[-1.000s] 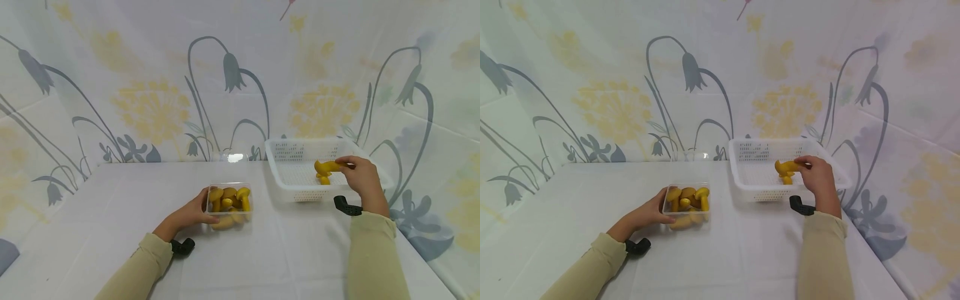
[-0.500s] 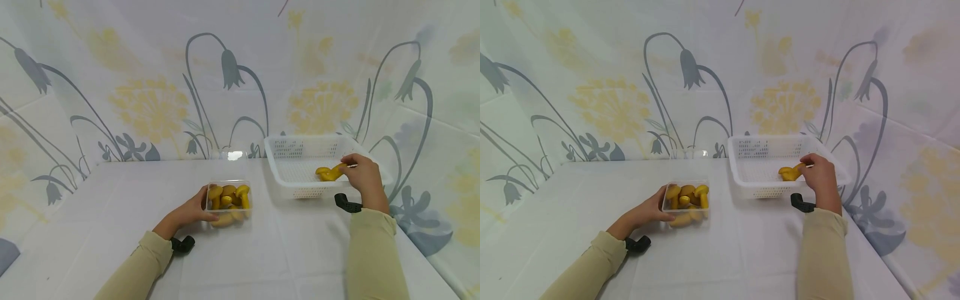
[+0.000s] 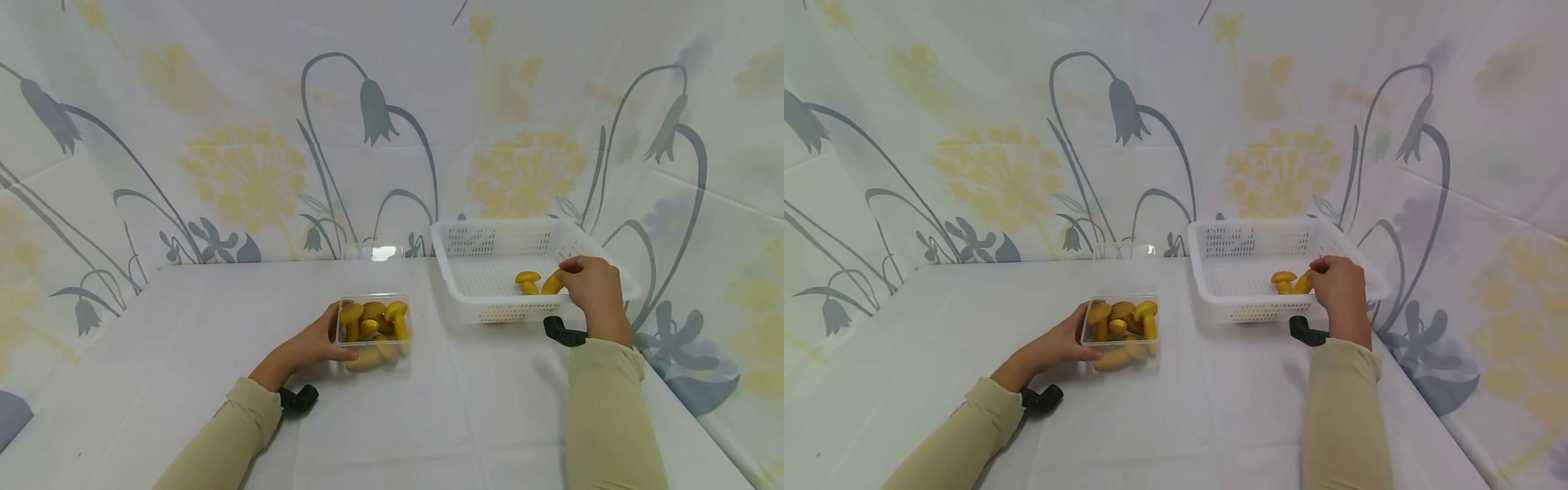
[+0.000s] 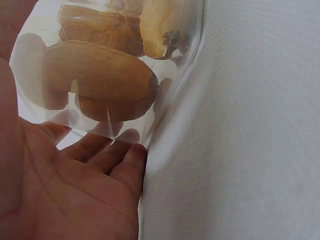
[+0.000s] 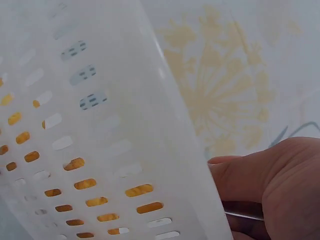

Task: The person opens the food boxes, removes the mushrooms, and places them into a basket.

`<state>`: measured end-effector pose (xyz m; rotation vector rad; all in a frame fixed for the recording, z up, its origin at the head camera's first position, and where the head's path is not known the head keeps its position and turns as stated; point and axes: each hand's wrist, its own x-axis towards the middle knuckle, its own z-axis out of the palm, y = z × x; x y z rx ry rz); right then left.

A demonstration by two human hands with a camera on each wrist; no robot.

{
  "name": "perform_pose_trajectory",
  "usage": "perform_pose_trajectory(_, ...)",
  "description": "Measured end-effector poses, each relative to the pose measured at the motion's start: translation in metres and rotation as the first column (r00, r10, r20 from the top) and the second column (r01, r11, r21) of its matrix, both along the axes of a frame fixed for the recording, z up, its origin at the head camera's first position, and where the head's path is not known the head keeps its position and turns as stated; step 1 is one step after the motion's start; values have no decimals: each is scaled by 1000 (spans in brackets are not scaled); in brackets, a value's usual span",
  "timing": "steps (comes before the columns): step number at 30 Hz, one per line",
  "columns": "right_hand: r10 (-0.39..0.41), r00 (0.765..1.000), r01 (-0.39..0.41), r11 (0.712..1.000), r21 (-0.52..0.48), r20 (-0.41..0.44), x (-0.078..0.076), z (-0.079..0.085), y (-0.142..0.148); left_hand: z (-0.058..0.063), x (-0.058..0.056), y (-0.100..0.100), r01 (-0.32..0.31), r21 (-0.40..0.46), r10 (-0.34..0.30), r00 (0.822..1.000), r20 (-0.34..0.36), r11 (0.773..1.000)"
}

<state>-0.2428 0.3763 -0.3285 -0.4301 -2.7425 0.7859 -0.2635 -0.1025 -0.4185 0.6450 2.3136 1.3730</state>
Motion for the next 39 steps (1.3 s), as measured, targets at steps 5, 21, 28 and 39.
perform_pose_trajectory(5, 14, 1000, -15, 999, 29, 19, -1, 0, 0, 1, 1, 0, -10, -8, 11, 1000, 3, 1000)
perform_pose_trajectory(21, -28, 999, 27, 998, 51, 19, -4, -3, -2, 0, -1, 1, -11, -12, 11, 1000, 17, 1000)
perform_pose_trajectory(28, -15, 999, 14, 999, 30, 32, -4, -1, -3, 0, 0, 0, -9, -21, 9, 1000, 12, 1000)
perform_pose_trajectory(39, 33, 998, -35, 998, 47, 50, -4, 0, -6, -1, -1, 0, 7, -20, -6, 1000, 10, 1000)
